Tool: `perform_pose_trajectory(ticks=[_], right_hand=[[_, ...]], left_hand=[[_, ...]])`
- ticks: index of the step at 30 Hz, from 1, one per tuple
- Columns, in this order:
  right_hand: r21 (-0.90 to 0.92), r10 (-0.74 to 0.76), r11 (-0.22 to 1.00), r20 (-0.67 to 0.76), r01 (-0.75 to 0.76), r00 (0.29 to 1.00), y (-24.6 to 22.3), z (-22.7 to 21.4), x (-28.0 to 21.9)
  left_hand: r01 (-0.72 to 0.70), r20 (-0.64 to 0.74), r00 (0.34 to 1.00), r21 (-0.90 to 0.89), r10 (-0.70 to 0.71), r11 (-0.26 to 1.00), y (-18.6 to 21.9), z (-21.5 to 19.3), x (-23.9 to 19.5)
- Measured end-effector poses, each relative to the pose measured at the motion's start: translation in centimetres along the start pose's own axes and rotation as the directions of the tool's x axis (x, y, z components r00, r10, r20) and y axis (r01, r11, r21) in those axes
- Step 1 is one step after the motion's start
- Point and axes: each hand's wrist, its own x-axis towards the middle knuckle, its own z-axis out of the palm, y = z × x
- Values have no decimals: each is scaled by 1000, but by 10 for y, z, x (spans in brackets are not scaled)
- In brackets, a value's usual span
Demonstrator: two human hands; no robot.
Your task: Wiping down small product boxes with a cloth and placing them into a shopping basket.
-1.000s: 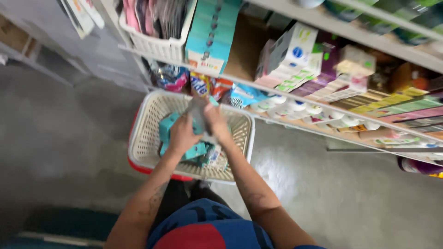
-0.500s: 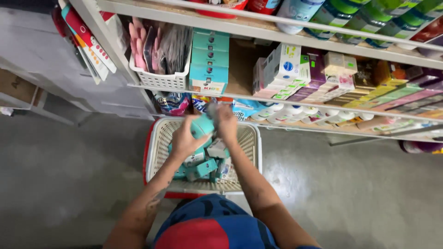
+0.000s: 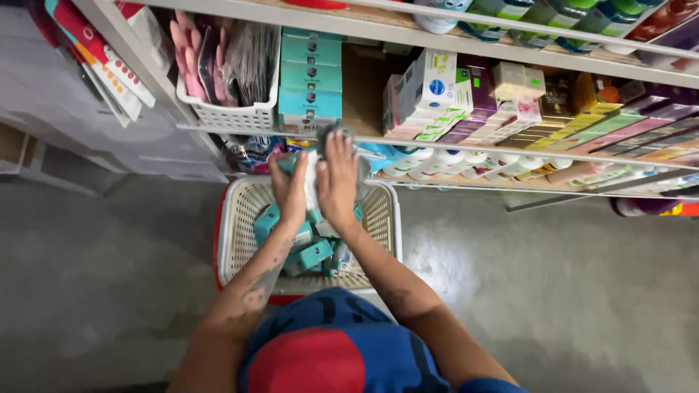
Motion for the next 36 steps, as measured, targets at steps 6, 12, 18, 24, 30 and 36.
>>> perform_pose_trajectory(ticks=[6, 12, 18, 24, 30, 36], right_hand=[[89, -130, 989, 115, 120, 985, 8, -27, -2], [516, 312, 753, 265, -407, 913, 59, -58, 54], [531, 230, 841, -169, -108, 959, 80, -69, 48], [529, 269, 844, -284, -84, 920, 56, -113, 60], [-262, -422, 869, 49, 419, 905, -34, -97, 47], [194, 30, 981, -62, -17, 998, 36, -92, 84]], left_hand=[[58, -14, 998, -84, -59, 995, -8, 11, 17], [108, 125, 990, -351, -68, 930, 19, 18, 17], [-65, 412, 911, 71, 30, 995, 34, 38, 17], [220, 277, 945, -148, -173, 964, 26, 37, 27], [122, 107, 990, -349, -90, 929, -26, 50, 33], [-87, 272, 961, 144, 45, 986, 50, 50, 2]])
